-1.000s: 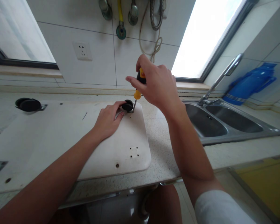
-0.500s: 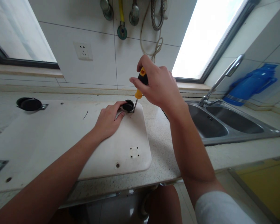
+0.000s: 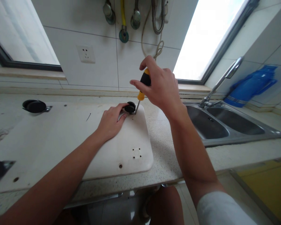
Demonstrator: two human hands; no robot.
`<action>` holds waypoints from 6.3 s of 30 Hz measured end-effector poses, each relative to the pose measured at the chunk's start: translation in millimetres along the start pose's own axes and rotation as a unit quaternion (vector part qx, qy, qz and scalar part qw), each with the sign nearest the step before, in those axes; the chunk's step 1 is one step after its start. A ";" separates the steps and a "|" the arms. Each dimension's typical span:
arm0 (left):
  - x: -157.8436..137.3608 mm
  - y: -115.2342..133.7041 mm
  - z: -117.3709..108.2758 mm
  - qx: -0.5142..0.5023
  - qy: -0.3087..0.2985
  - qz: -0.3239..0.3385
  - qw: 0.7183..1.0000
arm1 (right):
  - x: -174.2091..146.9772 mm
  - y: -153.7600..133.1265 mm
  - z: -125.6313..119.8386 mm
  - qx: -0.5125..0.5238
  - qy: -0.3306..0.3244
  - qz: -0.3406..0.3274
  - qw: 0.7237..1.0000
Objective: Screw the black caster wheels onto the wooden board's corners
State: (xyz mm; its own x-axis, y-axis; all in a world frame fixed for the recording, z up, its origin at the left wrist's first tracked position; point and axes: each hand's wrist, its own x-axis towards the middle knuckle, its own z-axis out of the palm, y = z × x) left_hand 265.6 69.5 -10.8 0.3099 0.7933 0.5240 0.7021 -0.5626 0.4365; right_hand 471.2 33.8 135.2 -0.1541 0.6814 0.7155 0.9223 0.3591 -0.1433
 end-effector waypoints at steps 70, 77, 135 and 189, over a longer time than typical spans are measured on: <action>-109.2 -195.0 -260.8 0.182 0.158 -0.415 0.877 | -138.7 97.0 140.0 0.444 0.217 0.402 0.770; -143.1 -222.0 -240.2 0.187 0.151 -0.431 0.870 | -142.4 96.2 138.7 0.442 0.222 0.399 0.772; 15.9 -6.4 -4.8 -0.469 0.140 -0.082 0.868 | -127.1 57.0 104.1 0.648 0.089 0.331 0.680; 0.3 -7.1 0.0 -0.152 0.081 0.090 0.981 | 1.3 -8.4 57.4 0.208 0.270 -0.279 0.898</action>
State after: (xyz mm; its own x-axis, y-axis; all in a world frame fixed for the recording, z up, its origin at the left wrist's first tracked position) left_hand 260.7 73.7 -13.7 0.2883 0.6407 0.7116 0.4143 -0.7534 0.5106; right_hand 442.9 68.3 98.2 -0.2539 -0.0461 0.9661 0.5256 0.8319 0.1778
